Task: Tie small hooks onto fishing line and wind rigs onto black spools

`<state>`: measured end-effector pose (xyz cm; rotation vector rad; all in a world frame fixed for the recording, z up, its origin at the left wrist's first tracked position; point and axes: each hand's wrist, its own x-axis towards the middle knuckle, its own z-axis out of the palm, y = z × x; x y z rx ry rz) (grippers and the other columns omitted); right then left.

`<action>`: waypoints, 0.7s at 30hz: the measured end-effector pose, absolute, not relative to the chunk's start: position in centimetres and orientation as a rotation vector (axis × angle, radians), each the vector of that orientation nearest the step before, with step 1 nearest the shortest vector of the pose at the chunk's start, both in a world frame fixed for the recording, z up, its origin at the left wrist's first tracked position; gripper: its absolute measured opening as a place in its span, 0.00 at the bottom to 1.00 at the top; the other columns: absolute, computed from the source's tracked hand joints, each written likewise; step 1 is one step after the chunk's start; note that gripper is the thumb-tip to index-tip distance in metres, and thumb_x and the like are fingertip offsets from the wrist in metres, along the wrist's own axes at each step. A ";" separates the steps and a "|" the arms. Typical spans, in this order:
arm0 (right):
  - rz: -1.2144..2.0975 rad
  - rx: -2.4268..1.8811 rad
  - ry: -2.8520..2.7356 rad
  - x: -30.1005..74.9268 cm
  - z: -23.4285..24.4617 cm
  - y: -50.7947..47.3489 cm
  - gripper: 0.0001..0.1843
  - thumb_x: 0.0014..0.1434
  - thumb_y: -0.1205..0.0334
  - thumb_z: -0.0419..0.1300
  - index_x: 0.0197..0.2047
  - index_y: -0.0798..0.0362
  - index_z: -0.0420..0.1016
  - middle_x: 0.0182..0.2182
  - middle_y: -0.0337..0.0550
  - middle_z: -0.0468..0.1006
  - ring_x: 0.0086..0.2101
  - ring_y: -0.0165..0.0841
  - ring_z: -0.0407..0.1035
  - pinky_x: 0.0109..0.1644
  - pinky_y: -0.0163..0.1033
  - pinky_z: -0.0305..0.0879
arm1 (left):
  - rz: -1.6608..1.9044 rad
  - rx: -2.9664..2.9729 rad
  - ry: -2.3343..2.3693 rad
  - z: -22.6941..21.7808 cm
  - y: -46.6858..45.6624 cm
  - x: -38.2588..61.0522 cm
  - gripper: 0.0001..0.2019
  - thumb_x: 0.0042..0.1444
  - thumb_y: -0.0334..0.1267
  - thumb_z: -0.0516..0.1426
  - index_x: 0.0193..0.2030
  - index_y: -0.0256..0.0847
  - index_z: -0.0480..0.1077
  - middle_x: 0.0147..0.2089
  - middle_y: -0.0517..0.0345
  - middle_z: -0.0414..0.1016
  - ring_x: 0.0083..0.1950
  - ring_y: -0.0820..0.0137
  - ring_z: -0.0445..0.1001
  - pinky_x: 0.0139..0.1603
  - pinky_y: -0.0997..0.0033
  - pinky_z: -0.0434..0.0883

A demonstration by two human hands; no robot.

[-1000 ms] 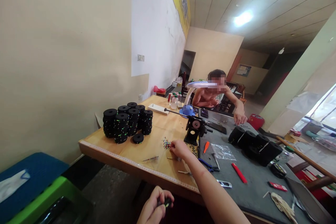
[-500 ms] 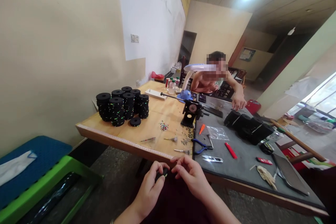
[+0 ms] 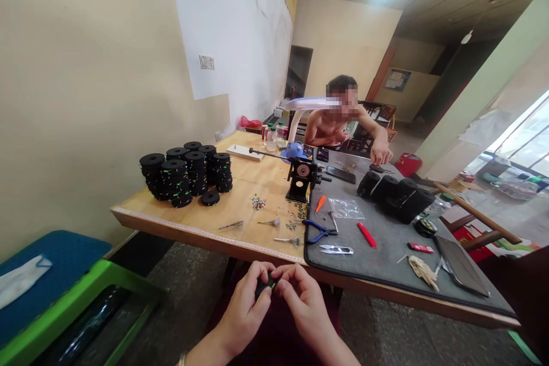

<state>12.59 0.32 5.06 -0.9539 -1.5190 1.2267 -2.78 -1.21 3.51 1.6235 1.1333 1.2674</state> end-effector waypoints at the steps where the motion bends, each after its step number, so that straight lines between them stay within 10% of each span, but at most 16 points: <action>1: 1.218 -0.955 -1.518 12.6 5.1 0.3 0.08 0.59 0.60 0.58 0.28 0.52 0.67 0.36 0.44 0.76 0.38 0.36 0.70 0.44 0.38 0.64 | 1.269 1.630 1.137 3.6 -1.2 -2.7 0.02 0.56 0.33 0.50 0.34 0.43 0.59 0.42 0.51 0.72 0.43 0.63 0.71 0.45 0.64 0.68; 21: 1.169 -0.958 -1.555 12.5 5.3 -0.1 0.06 0.57 0.63 0.58 0.28 0.52 0.68 0.35 0.44 0.77 0.39 0.36 0.70 0.45 0.38 0.63 | 1.260 1.658 1.167 3.9 -2.0 -2.6 0.03 0.56 0.33 0.51 0.37 0.43 0.61 0.44 0.50 0.72 0.44 0.61 0.71 0.46 0.63 0.68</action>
